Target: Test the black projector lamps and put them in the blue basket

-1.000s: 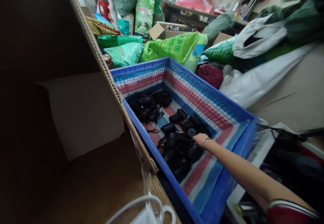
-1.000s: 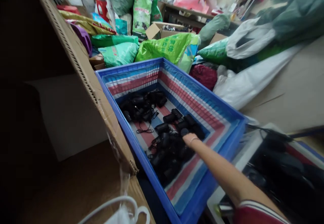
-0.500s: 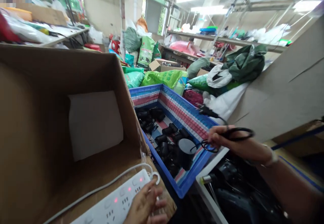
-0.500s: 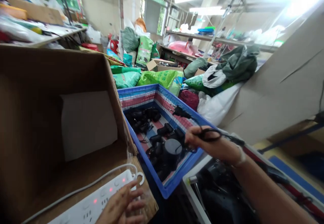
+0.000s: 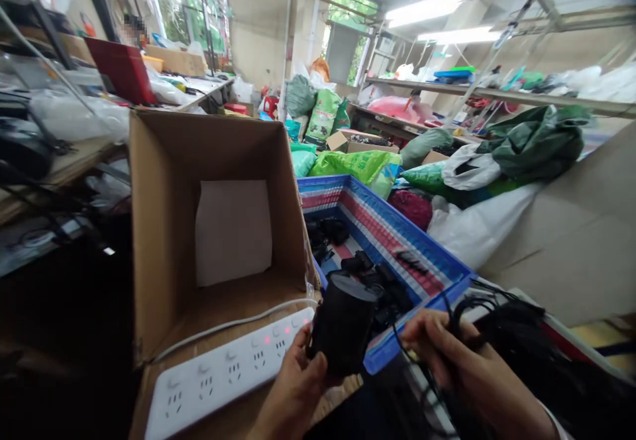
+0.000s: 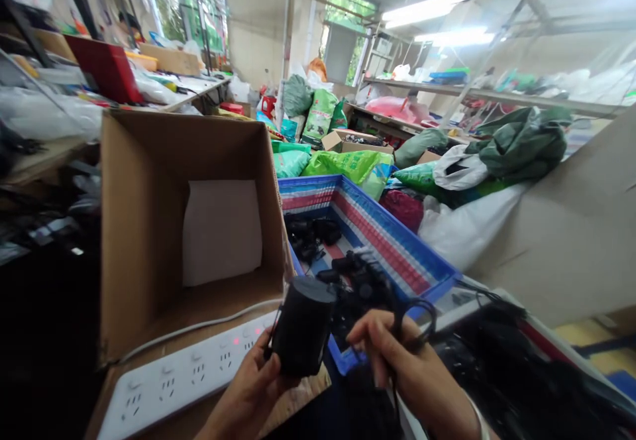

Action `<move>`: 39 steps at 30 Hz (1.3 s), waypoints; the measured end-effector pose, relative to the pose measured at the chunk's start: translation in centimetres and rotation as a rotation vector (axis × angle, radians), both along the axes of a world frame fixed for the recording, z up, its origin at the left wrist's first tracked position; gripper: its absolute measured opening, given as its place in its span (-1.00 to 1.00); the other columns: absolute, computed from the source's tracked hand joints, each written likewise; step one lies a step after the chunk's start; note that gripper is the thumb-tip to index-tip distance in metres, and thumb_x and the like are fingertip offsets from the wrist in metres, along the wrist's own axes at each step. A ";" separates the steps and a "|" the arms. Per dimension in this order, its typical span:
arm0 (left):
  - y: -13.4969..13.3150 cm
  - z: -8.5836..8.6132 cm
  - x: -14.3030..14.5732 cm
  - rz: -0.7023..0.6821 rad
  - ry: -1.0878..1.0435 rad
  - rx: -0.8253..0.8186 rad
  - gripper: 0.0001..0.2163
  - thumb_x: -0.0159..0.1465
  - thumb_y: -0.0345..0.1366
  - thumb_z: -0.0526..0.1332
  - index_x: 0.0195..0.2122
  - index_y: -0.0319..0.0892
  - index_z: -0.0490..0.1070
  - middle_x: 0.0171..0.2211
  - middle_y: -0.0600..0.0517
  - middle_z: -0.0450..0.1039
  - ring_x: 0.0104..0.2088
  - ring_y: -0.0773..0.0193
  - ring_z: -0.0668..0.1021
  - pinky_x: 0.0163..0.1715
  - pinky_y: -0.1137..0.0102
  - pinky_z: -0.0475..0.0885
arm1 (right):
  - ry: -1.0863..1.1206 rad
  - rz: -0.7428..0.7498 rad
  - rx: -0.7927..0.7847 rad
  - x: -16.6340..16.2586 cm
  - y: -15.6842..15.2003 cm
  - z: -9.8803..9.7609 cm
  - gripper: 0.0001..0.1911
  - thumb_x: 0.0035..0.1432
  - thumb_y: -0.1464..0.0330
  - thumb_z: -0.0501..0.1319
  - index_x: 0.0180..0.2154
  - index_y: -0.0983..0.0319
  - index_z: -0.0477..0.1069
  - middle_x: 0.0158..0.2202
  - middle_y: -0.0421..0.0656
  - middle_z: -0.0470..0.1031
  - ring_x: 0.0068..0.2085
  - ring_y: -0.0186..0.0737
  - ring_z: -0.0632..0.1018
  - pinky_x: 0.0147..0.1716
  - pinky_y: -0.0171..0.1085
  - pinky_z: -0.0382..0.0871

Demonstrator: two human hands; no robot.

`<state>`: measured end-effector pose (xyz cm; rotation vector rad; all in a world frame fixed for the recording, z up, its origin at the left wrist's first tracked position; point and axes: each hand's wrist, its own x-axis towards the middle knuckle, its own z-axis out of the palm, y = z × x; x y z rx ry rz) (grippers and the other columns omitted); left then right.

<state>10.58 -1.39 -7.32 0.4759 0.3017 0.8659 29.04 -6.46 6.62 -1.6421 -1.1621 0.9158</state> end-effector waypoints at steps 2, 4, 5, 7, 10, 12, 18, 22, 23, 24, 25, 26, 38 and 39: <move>-0.1 1.0 -0.1 0.004 0.011 0.046 -0.41 0.01 -0.12 0.39 0.04 -0.11 0.22 -0.30 -0.03 0.45 -0.36 0.24 0.48 -0.44 0.43 0.29 | 0.224 0.078 0.013 -1.3 -0.9 -0.8 -0.54 0.17 0.00 0.02 -0.48 0.17 0.45 -0.84 -0.27 0.10 -0.61 -0.24 0.32 -0.39 -0.17 0.32; -0.5 2.0 0.2 -0.040 -0.026 0.075 -0.34 -0.06 -0.15 0.44 0.04 -0.16 0.23 -0.29 -0.06 0.45 -0.33 0.16 0.50 -0.38 0.37 0.32 | 0.359 0.144 0.053 -1.8 -1.7 -0.8 -0.55 0.20 0.03 -0.02 -0.47 0.14 0.44 -0.83 -0.24 0.11 -0.57 -0.18 0.37 -0.38 -0.15 0.35; -0.7 2.4 0.4 -0.059 -0.064 0.072 -0.30 -0.11 -0.17 0.46 0.04 -0.18 0.23 -0.23 -0.10 0.45 -0.25 0.08 0.51 -0.30 0.32 0.34 | 0.364 0.145 0.071 -1.8 -1.9 -0.7 -0.59 0.20 0.04 0.00 -0.45 0.13 0.44 -0.81 -0.22 0.16 -0.55 -0.17 0.39 -0.39 -0.16 0.36; -1.0 2.8 0.4 -0.087 -0.124 0.042 -0.24 -0.18 -0.18 0.48 0.06 -0.19 0.23 -0.13 -0.15 0.44 -0.13 -0.05 0.48 -0.16 0.23 0.32 | 0.238 0.057 0.087 -1.1 -1.9 -0.6 -0.74 0.16 0.10 0.11 -0.37 0.11 0.44 -0.65 -0.18 0.36 -0.47 -0.16 0.45 -0.41 -0.20 0.39; -0.9 2.3 -0.7 -0.117 -0.026 -0.022 -0.23 -0.19 -0.26 0.48 0.07 -0.18 0.22 -0.10 -0.15 0.44 -0.08 -0.09 0.47 -0.09 0.16 0.30 | -0.013 -0.015 0.120 0.1 -1.0 -1.0 -0.66 0.05 0.13 0.26 -0.11 0.03 0.39 -0.14 -0.11 0.48 -0.14 -0.08 0.49 -0.24 -0.21 0.44; -0.8 1.9 -1.8 -0.144 0.150 -0.006 -0.22 -0.23 -0.36 0.48 0.06 -0.14 0.23 -0.10 -0.09 0.45 -0.06 -0.07 0.46 -0.06 0.16 0.29 | -0.014 0.138 0.135 0.4 -0.4 -2.0 -0.34 -0.06 0.02 0.30 0.08 0.01 0.24 0.12 -0.08 0.30 0.08 0.04 0.37 -0.06 -0.12 0.39; -1.3 2.5 -3.5 -0.052 0.549 0.249 -0.39 -0.15 -0.32 0.43 -0.01 -0.18 0.36 -0.11 -0.02 0.47 -0.04 -0.04 0.42 -0.07 0.25 0.30 | -0.223 0.227 0.180 -1.4 -0.9 -6.8 -0.27 -0.17 0.21 0.42 0.05 0.07 0.21 0.01 -0.06 0.41 -0.03 0.06 0.48 -0.11 -0.12 0.45; -1.9 2.9 -3.5 -0.005 0.823 0.286 -0.44 -0.05 -0.22 0.35 0.00 -0.23 0.34 -0.27 -0.04 0.49 -0.25 0.06 0.50 -0.24 0.30 0.38 | -0.482 0.238 0.501 -3.0 -1.1 -8.7 -0.39 -0.13 0.43 0.37 -0.01 0.09 0.28 0.07 -0.07 0.35 0.02 0.02 0.45 -0.02 -0.15 0.39; -2.0 2.9 -3.6 0.002 0.866 0.267 -0.45 0.00 -0.18 0.31 0.03 -0.23 0.31 -0.31 -0.04 0.49 -0.30 0.10 0.51 -0.28 0.31 0.39 | -0.482 0.243 0.530 -3.4 -0.9 -8.8 -0.41 -0.13 0.46 0.36 -0.01 0.09 0.30 0.09 -0.07 0.33 0.04 0.01 0.43 -0.01 -0.15 0.37; -2.2 2.8 -3.8 0.010 0.891 0.251 -0.45 0.05 -0.16 0.27 0.06 -0.23 0.27 -0.34 -0.04 0.48 -0.33 0.13 0.51 -0.30 0.32 0.39 | -0.448 0.242 0.517 -3.7 -0.7 -8.7 -0.43 -0.13 0.48 0.36 -0.03 0.09 0.33 0.08 -0.07 0.34 0.04 0.00 0.44 -0.01 -0.15 0.37; -2.3 2.8 -4.0 0.021 0.903 0.234 -0.45 0.08 -0.15 0.24 0.09 -0.24 0.24 -0.36 -0.04 0.47 -0.34 0.14 0.51 -0.31 0.33 0.39 | -0.369 0.233 0.463 -4.0 -0.5 -8.6 -0.43 -0.15 0.48 0.37 -0.05 0.09 0.35 0.06 -0.08 0.37 0.02 -0.01 0.45 -0.03 -0.17 0.38; -2.3 2.8 -4.4 0.029 0.906 0.221 -0.44 0.10 -0.15 0.23 0.11 -0.24 0.21 -0.36 -0.04 0.46 -0.34 0.15 0.51 -0.32 0.34 0.39 | -0.240 0.209 0.384 -4.1 -0.2 -8.4 -0.43 -0.18 0.46 0.39 -0.06 0.10 0.37 0.02 -0.08 0.41 0.00 -0.01 0.47 -0.06 -0.18 0.40; -1.4 3.5 -13.1 0.029 0.964 0.179 -0.39 0.13 -0.01 0.20 0.13 -0.15 0.07 -0.38 0.07 0.35 -0.40 0.21 0.49 -0.37 0.32 0.41 | 0.732 -0.509 -0.012 1.7 4.9 -11.0 -0.66 -0.29 0.42 0.46 -0.39 0.24 0.43 -0.51 -0.25 0.54 -0.55 -0.32 0.53 -0.59 -0.39 0.46; -1.5 3.4 -13.7 0.036 0.968 0.157 -0.39 0.13 -0.01 0.21 0.13 -0.14 0.06 -0.36 0.06 0.35 -0.37 0.17 0.50 -0.35 0.30 0.43 | 0.663 -0.503 0.020 1.7 4.9 -11.7 -0.52 -0.34 0.43 0.47 -0.27 0.20 0.41 -0.50 -0.28 0.54 -0.54 -0.32 0.53 -0.60 -0.40 0.45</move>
